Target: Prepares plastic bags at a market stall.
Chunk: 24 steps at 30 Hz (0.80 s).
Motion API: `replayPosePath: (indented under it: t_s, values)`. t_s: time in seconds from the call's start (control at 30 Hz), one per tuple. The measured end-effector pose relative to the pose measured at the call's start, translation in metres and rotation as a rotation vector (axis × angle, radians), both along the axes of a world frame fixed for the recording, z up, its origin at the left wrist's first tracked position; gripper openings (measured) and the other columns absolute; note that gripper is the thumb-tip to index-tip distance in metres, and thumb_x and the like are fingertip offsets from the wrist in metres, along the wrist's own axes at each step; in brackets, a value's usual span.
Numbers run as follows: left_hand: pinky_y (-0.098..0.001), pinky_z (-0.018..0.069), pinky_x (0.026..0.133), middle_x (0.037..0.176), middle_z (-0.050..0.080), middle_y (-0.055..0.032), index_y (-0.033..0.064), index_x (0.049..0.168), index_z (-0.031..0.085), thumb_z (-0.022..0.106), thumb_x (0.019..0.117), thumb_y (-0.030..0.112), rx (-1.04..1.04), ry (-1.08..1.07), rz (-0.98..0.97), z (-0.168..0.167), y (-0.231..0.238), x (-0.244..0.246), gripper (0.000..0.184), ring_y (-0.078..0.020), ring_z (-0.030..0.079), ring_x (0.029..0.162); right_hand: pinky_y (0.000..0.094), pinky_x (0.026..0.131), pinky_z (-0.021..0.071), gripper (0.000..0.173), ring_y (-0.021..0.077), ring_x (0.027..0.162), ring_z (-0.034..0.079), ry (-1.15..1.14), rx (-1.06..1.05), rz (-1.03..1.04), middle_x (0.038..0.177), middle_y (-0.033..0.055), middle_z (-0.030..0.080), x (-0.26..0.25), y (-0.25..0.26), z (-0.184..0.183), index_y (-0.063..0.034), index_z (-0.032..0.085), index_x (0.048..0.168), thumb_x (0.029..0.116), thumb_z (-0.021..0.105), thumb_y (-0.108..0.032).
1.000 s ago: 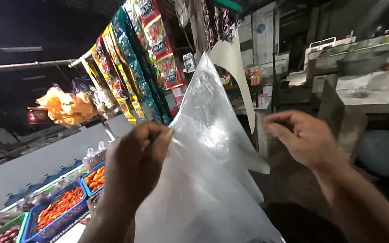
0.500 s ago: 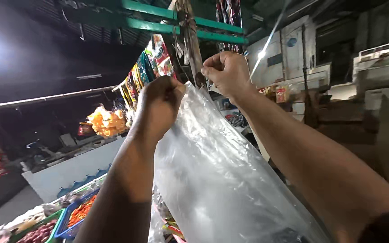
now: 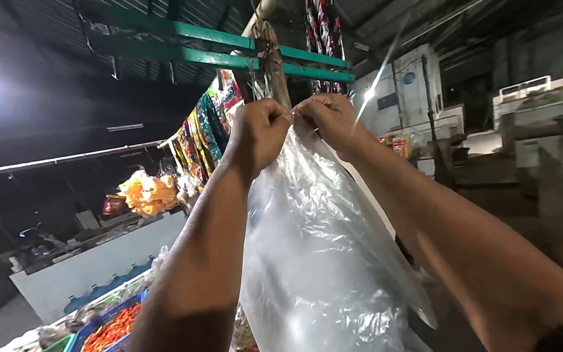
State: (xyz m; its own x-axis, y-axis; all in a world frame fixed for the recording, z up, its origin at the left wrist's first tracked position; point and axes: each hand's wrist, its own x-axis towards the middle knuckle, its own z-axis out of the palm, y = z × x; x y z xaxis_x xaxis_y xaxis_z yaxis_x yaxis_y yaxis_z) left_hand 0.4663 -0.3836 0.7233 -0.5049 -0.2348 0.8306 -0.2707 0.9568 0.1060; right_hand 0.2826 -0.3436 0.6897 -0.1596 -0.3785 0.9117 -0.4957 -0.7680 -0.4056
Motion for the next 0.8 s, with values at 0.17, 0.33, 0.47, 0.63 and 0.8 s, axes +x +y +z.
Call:
replayPosePath:
  t_s: [0.17,0.33,0.47,0.63,0.8]
  values:
    - [-0.0382,0.0488,0.067,0.079,0.064,-0.0016,0.0120,0.092,0.069,0.058,0.1003,0.021,0.010,-0.030,0.077,0.005,-0.004,-0.009,0.017,-0.0126,0.061,0.073,0.0283,0.065,0.0566,0.019,0.0102,0.070,0.065,0.043,-0.022,0.032,0.082,0.0036,0.069,-0.002,-0.006,0.000,-0.0035,0.071,0.101,0.1036,0.061,-0.019]
    - [-0.0368,0.0475,0.065,0.078,0.061,-0.0026,0.0107,0.092,0.067,0.058,0.1017,0.024,0.067,0.011,0.058,-0.001,-0.010,-0.009,0.019,-0.0134,0.058,0.070,0.0294,0.067,0.0540,0.021,0.0111,0.071,0.062,-0.027,0.088,0.021,0.082,0.0041,0.065,0.005,-0.008,0.004,-0.0053,0.069,0.098,0.1048,0.059,-0.022]
    - [-0.0372,0.0481,0.067,0.078,0.061,-0.0026,0.0106,0.092,0.067,0.058,0.1019,0.025,0.111,0.047,0.032,-0.009,-0.016,-0.008,0.019,-0.0136,0.059,0.072,0.0302,0.067,0.0530,0.022,0.0110,0.072,0.062,-0.069,0.173,0.003,0.082,0.0038,0.064,0.009,-0.008,0.005,-0.0066,0.068,0.096,0.1041,0.060,-0.026]
    - [-0.0400,0.0500,0.070,0.083,0.063,-0.0044,0.0094,0.096,0.068,0.059,0.1002,0.023,0.161,0.082,-0.008,-0.016,-0.018,-0.008,0.017,-0.0154,0.061,0.076,0.0285,0.063,0.0524,0.022,0.0092,0.068,0.061,-0.161,0.247,0.034,0.079,0.0019,0.065,0.015,-0.003,0.006,-0.0070,0.070,0.097,0.1033,0.062,-0.027]
    - [-0.0378,0.0504,0.068,0.079,0.063,-0.0031,0.0107,0.092,0.067,0.061,0.0985,0.021,0.182,0.097,-0.021,-0.019,-0.023,-0.009,0.014,-0.0139,0.061,0.073,0.0270,0.064,0.0539,0.022,0.0080,0.069,0.063,-0.198,0.299,0.028,0.080,0.0008,0.067,0.018,0.000,0.004,-0.0082,0.071,0.099,0.1037,0.062,-0.028]
